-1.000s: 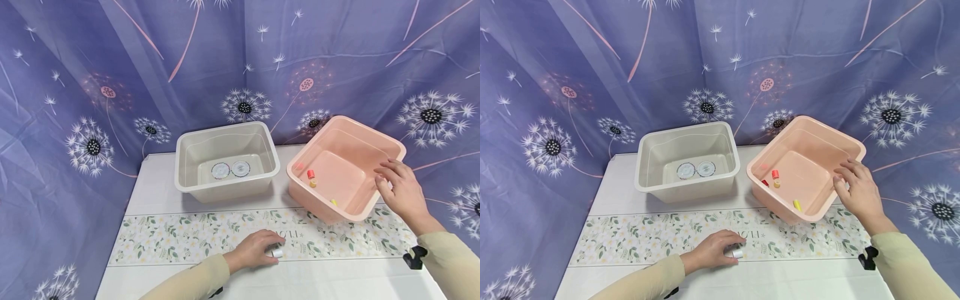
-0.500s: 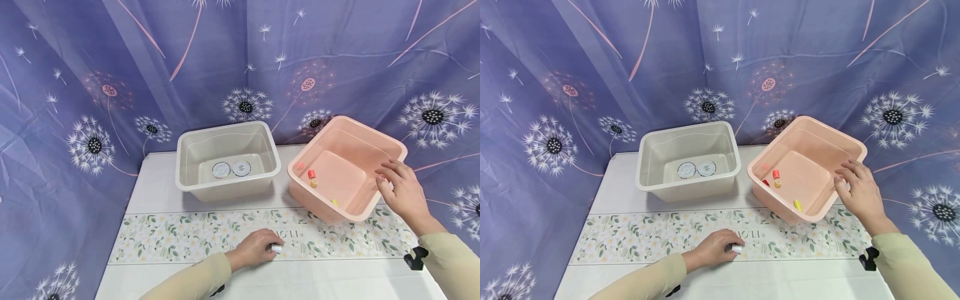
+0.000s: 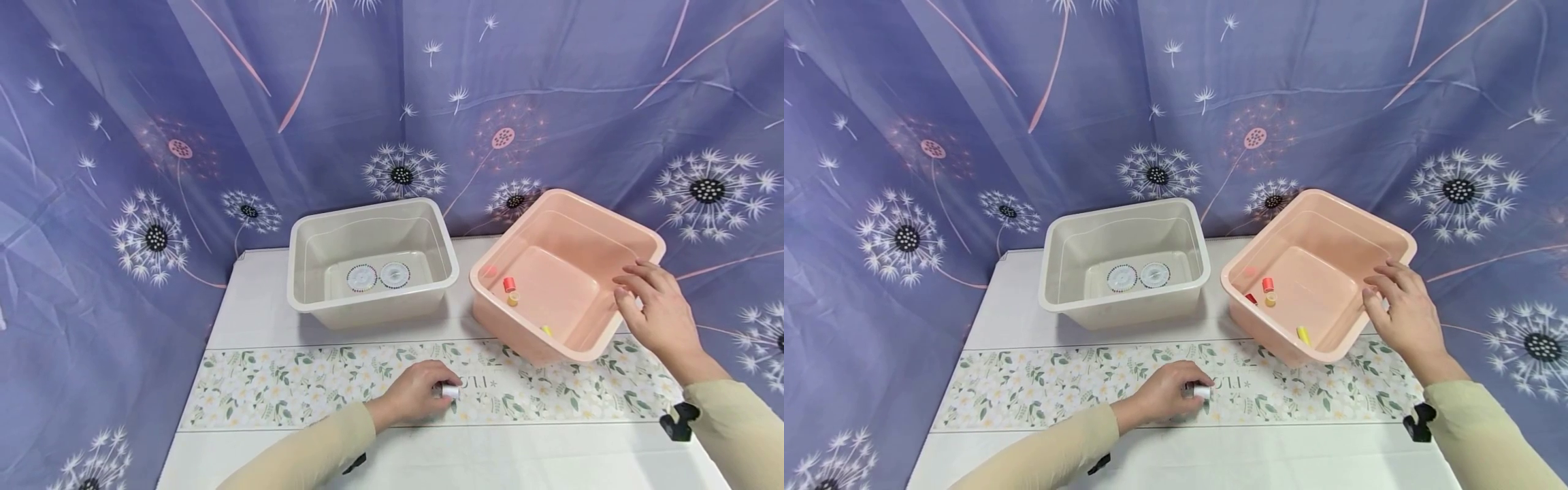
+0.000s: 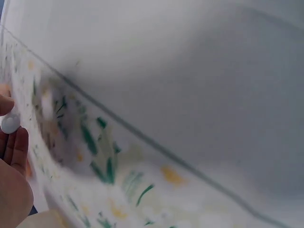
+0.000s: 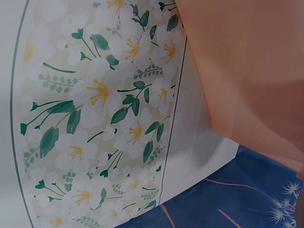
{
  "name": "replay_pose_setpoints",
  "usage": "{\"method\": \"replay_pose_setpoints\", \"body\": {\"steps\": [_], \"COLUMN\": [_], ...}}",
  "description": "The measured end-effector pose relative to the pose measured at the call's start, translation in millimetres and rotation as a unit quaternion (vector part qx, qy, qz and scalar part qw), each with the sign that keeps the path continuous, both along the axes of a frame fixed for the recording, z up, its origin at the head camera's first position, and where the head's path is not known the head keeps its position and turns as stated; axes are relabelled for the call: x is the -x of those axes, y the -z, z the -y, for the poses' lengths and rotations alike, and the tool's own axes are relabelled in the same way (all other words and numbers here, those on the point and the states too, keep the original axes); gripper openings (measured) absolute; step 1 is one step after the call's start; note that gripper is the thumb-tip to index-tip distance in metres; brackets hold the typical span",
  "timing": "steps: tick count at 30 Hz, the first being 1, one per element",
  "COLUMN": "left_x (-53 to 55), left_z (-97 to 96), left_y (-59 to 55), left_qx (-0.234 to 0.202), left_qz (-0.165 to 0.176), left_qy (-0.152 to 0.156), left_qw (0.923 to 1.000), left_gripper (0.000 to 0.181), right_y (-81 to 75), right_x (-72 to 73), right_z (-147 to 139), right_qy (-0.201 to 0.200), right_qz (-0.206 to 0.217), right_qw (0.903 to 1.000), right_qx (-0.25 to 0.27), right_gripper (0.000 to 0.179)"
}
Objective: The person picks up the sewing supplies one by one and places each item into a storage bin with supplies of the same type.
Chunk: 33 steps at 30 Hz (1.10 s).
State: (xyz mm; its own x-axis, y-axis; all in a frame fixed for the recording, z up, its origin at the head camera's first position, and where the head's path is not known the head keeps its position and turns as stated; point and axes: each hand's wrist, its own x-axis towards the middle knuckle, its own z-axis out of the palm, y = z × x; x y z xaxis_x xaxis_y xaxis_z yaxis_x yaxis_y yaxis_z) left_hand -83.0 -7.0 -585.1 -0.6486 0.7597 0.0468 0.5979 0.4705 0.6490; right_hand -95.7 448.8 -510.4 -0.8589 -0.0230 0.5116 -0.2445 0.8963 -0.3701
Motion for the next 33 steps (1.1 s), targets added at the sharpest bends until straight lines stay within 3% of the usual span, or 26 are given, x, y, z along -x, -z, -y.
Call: {"method": "replay_pose_setpoints", "body": {"steps": [9, 17, 25, 33], "left_x": [14.9, 28.8, 38.9, 48.0], "left_z": [-4.9, -9.5, -14.7, -22.8], "left_y": [-22.1, -42.2, -61.2, -76.0], "left_qx": [0.013, -0.016, -0.013, -0.047], "left_qz": [-0.022, -0.017, -0.038, -0.059], "left_qy": [0.001, 0.001, 0.006, 0.015], "left_qw": [0.9997, 0.9997, 0.9992, 0.9970], "left_gripper": [0.030, 0.028, 0.030, 0.029], "right_y": [0.0, 0.3, 0.9, 0.8], "right_x": [-0.1, -0.6, -1.7, -1.9], "right_z": [0.2, 0.1, -0.2, -0.3], "right_qy": [0.001, -0.001, 0.004, 0.007], "right_qz": [0.009, 0.011, 0.010, 0.016], "right_qw": [1.0000, 0.9999, 0.9999, 0.9998], "right_qx": [-0.002, 0.000, -0.001, -0.002], "right_gripper": [0.034, 0.034, 0.034, 0.035]}}
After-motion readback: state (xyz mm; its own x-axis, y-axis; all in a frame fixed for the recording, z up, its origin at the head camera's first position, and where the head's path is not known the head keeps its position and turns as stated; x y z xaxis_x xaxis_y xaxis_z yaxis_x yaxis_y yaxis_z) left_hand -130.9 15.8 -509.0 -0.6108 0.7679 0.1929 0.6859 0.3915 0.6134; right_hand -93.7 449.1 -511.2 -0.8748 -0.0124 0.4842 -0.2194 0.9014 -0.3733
